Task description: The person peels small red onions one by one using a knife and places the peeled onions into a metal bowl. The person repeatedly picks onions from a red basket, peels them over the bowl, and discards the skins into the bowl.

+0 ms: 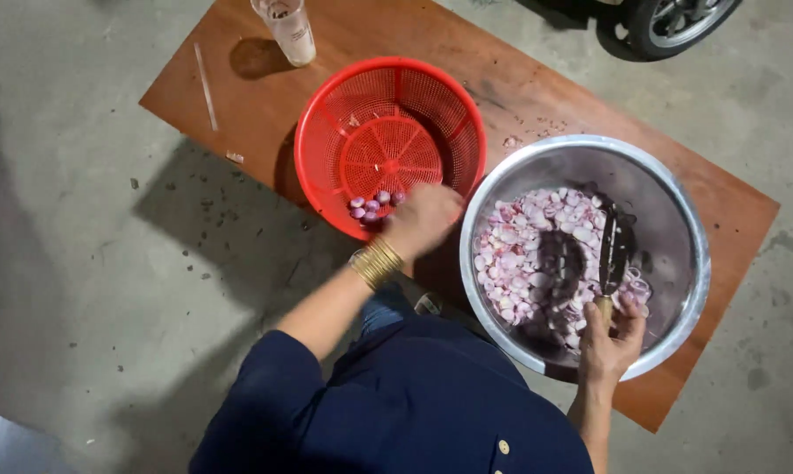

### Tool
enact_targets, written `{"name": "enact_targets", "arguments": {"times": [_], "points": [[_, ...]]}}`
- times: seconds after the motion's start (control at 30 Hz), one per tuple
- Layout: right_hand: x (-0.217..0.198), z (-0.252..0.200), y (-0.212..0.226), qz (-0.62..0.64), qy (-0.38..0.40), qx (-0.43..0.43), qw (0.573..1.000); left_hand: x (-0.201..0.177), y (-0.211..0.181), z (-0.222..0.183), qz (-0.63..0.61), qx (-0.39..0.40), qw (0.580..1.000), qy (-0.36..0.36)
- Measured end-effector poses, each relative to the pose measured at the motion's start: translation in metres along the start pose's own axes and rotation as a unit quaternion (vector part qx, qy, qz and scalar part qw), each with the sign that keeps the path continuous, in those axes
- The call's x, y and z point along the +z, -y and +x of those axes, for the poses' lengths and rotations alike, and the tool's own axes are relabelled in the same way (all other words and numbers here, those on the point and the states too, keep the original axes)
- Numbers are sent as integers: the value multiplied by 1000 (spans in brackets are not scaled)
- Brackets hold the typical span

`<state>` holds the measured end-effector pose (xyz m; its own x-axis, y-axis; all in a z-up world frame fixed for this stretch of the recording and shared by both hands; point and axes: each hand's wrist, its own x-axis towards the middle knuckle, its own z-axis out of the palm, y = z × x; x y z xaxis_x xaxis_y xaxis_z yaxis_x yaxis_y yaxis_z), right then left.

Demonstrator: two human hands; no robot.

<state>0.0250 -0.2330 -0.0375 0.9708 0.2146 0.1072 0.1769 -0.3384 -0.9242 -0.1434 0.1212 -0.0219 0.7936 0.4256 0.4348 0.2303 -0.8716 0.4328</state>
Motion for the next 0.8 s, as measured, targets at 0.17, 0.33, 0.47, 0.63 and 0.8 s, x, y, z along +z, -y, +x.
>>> {"name": "enact_targets", "arguments": {"times": [0.17,0.33,0.47,0.63,0.8], "points": [[19,-19,32,138,40,84,986,15,144,-12,152,-295,904,271],[29,-16,48,168,61,100,979,70,178,-18,155,-295,872,359],[30,-15,37,172,75,103,977,52,144,-10,138,-296,860,392],[32,-29,30,184,70,143,970,-44,39,31,-235,-338,896,166],[53,-47,59,226,54,196,953,35,-36,55,-589,-253,760,107]]}}
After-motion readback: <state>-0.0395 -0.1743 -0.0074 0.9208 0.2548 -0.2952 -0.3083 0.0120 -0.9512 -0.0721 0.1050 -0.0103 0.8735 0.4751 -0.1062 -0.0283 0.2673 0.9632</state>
